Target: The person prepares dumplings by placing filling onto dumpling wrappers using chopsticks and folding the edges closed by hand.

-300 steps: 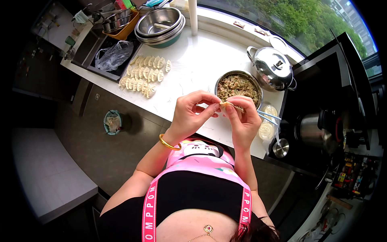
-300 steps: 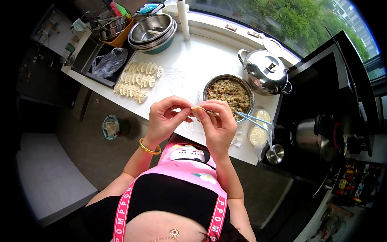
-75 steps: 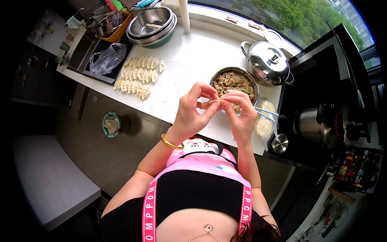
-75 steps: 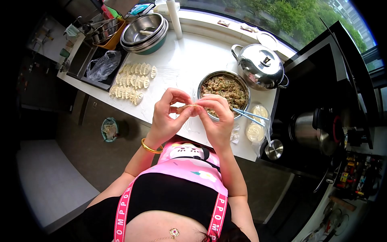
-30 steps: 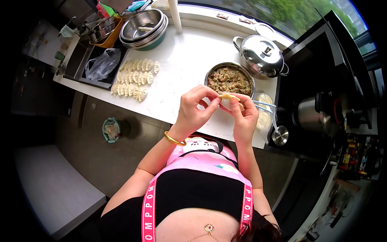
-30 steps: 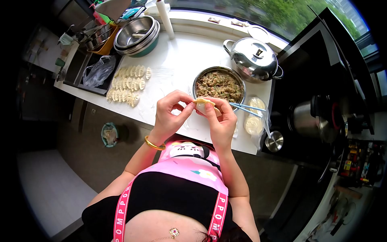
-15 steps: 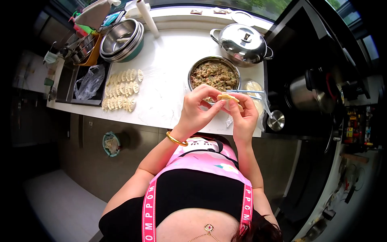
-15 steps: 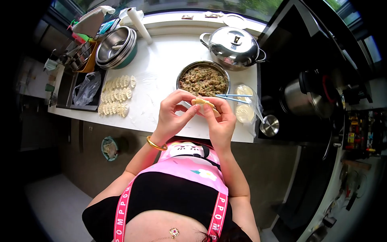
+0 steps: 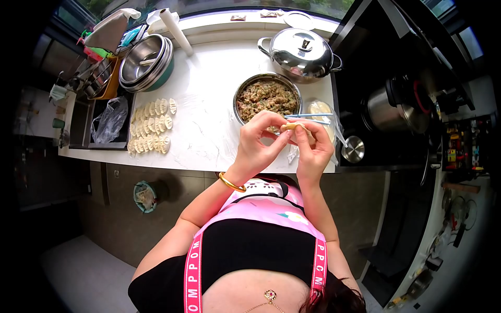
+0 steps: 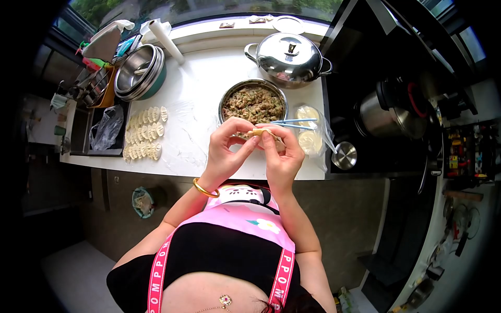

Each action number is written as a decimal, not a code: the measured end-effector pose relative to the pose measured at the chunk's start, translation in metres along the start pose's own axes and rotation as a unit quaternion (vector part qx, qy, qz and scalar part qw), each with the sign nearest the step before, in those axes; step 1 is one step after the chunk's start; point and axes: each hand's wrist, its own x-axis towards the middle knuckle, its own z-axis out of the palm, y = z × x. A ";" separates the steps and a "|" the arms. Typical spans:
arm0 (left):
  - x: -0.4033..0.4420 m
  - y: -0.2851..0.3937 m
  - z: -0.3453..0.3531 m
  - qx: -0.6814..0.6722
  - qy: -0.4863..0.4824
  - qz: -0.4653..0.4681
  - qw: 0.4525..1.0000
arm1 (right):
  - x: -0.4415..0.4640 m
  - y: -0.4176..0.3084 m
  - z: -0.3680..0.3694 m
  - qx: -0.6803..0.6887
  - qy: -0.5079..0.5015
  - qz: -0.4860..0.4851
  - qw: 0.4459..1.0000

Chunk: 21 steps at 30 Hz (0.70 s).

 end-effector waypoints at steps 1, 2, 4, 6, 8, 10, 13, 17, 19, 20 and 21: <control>0.001 0.000 0.000 -0.007 0.008 0.003 1.000 | 0.001 0.000 -0.001 -0.002 -0.006 0.018 1.000; 0.001 -0.001 -0.001 -0.007 0.010 0.003 1.000 | 0.002 0.001 -0.001 -0.004 -0.012 0.036 0.999; 0.002 -0.005 -0.005 -0.006 -0.020 -0.020 1.000 | 0.003 -0.012 0.004 0.017 -0.019 0.061 0.998; 0.003 -0.008 -0.007 -0.010 -0.023 -0.025 0.999 | 0.004 -0.016 0.006 0.038 -0.025 0.086 0.995; 0.005 -0.009 -0.007 -0.015 -0.028 -0.031 0.999 | 0.004 -0.014 0.003 0.045 -0.037 0.087 0.995; 0.005 -0.009 -0.005 -0.030 -0.046 -0.041 0.998 | 0.005 -0.009 -0.005 0.035 -0.040 0.086 0.995; 0.002 -0.016 0.006 -0.093 0.002 -0.063 0.994 | 0.008 -0.014 -0.023 0.040 -0.005 0.107 0.993; -0.021 -0.071 0.017 -0.077 -0.090 -0.163 0.979 | 0.007 -0.016 -0.060 0.022 0.069 0.105 0.992; -0.036 -0.113 0.029 0.090 -0.175 -0.067 0.978 | 0.003 -0.017 -0.073 0.015 0.089 0.109 0.990; -0.044 -0.135 0.036 0.126 -0.191 -0.056 0.972 | 0.001 -0.018 -0.077 0.010 0.094 0.115 0.989; -0.051 -0.152 0.043 0.162 -0.205 -0.044 0.964 | -0.002 -0.018 -0.080 0.008 0.100 0.115 0.988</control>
